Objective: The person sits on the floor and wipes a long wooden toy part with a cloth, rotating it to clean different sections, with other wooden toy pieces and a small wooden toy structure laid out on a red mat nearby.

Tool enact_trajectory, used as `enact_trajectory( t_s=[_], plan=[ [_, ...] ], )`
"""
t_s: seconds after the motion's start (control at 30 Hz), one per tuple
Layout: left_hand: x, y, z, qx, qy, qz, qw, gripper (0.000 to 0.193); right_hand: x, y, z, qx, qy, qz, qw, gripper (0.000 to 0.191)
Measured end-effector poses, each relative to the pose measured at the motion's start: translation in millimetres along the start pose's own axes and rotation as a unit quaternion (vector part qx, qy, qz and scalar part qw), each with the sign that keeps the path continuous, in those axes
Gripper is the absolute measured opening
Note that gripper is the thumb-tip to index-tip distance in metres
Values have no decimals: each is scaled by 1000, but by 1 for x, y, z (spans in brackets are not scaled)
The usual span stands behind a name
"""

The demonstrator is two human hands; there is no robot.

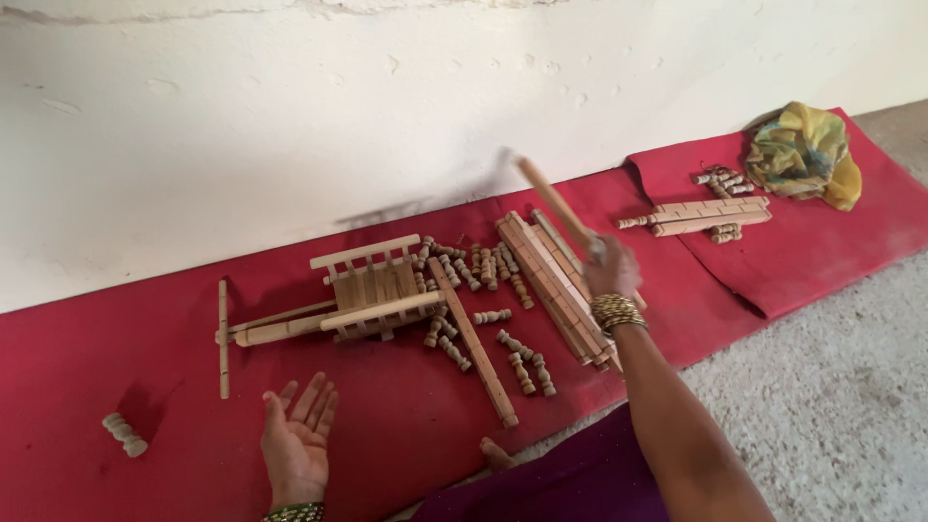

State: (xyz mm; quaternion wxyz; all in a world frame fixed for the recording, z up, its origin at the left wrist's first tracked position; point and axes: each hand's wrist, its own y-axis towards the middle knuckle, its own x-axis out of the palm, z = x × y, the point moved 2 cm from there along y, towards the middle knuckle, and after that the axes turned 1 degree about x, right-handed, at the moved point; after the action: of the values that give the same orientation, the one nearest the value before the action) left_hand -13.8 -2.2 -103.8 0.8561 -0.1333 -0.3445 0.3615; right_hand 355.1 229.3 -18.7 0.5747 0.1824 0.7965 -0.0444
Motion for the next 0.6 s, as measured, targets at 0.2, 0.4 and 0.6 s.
enact_trajectory(
  t_s=[0.2, 0.4, 0.6],
  plan=[
    [1, 7, -7, 12, 38, -45, 998, 52, 20, -12, 21, 78, 13, -36, 996, 33],
    [-5, 11, -6, 29, 36, -31, 998, 52, 32, -18, 17, 56, 52, -68, 995, 33],
    [-2, 12, -11, 25, 32, -47, 998, 55, 29, -22, -2, 9, 50, 2, 999, 26]
  ],
)
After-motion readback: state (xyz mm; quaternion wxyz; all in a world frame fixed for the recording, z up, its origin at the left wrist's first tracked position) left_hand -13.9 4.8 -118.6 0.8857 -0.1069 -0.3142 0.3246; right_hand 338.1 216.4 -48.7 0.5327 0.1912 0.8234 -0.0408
